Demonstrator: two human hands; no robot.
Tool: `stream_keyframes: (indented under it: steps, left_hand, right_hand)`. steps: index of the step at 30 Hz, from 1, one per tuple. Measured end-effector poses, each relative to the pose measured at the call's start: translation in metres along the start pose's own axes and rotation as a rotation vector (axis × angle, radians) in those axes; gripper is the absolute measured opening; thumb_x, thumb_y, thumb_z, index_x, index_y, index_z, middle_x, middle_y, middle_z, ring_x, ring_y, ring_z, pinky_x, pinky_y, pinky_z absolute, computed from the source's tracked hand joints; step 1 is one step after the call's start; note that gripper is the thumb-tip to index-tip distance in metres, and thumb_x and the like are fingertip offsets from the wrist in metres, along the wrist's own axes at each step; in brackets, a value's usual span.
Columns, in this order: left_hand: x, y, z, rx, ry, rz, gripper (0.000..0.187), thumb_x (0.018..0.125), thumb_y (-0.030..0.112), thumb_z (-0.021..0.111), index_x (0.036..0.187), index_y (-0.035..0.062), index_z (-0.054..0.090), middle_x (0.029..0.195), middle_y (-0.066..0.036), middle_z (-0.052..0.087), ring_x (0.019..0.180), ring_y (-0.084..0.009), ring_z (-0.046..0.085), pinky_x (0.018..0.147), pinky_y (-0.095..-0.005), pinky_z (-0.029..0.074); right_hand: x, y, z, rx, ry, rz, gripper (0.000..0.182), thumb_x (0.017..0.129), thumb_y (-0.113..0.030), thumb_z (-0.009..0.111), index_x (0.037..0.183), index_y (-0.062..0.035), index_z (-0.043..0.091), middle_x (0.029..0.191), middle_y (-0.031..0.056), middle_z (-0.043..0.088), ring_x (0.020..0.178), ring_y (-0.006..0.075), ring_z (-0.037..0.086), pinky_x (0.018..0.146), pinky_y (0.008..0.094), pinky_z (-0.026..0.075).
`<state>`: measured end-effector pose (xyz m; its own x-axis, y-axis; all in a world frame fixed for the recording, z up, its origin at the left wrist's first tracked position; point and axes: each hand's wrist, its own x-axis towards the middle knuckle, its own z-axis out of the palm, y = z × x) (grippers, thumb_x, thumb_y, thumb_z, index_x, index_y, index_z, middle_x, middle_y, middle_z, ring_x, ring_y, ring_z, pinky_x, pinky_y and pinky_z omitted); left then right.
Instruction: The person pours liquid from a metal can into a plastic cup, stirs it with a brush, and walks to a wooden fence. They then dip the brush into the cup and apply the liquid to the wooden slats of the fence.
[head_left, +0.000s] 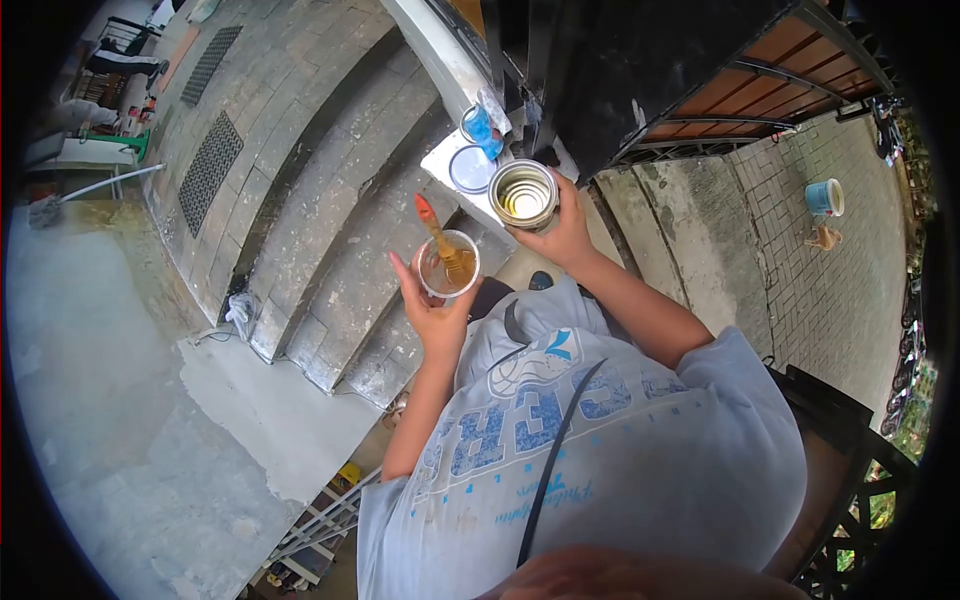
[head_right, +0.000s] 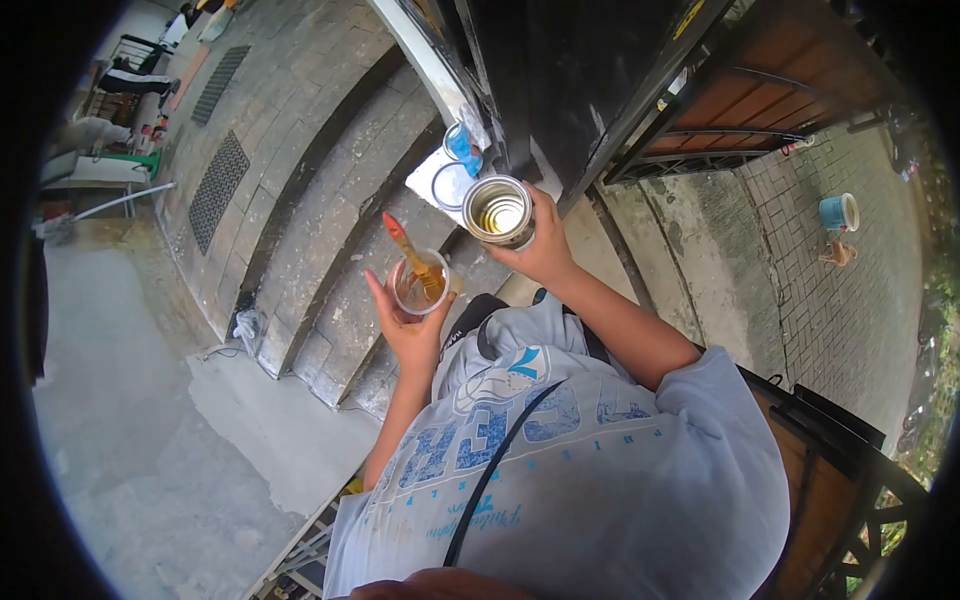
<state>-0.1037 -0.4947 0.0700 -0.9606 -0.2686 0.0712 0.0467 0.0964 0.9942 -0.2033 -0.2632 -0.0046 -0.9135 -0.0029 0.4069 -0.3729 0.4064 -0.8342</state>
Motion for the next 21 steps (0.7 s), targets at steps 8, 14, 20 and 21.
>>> stream_keyframes:
  steps: [8,14,20,21]
  left_hand:
    - [-0.016,-0.001,-0.049,0.077,-0.036,0.023,0.136,0.078,-0.004,0.093,0.175,0.0129,-0.002,0.164,-0.022,0.044,0.146,-0.0356,0.052,0.117,-0.0453,0.051]
    - [-0.021,0.01,-0.079,0.059,-0.115,-0.002,0.137,0.077,-0.004,0.093,0.175,0.0116,-0.002,0.163,-0.022,0.045,0.146,-0.0349,0.053,0.116,-0.0442,0.051]
    - [-0.026,0.019,-0.111,0.086,-0.189,0.029,0.137,0.077,-0.005,0.093,0.175,0.0113,-0.002,0.163,-0.021,0.046,0.147,-0.0339,0.052,0.117,-0.0442,0.051]
    - [-0.027,0.017,-0.115,0.081,-0.205,0.029,0.137,0.077,-0.005,0.093,0.175,0.0113,-0.002,0.163,-0.021,0.046,0.147,-0.0339,0.052,0.117,-0.0442,0.051]
  right_hand:
    - [-0.026,0.011,0.014,-0.154,0.045,0.1,0.127,0.069,-0.041,0.101,0.163,0.0046,0.03,0.151,0.0277,0.052,0.139,0.0457,0.054,0.115,0.0524,0.046]
    - [-0.037,0.006,0.015,-0.141,0.046,0.101,0.133,0.071,-0.044,0.1,0.166,0.006,0.021,0.154,0.0303,0.048,0.143,0.0465,0.051,0.118,0.0522,0.045]
    - [-0.054,0.004,0.019,-0.253,0.081,0.121,0.154,0.067,-0.044,0.103,0.171,0.0024,-0.001,0.165,0.0354,0.034,0.152,0.0491,0.041,0.124,0.0538,0.037]
    - [-0.058,0.004,0.019,-0.278,0.153,0.064,0.159,0.064,-0.048,0.104,0.171,0.0013,-0.003,0.167,0.0355,0.03,0.153,0.0484,0.04,0.125,0.0537,0.036]
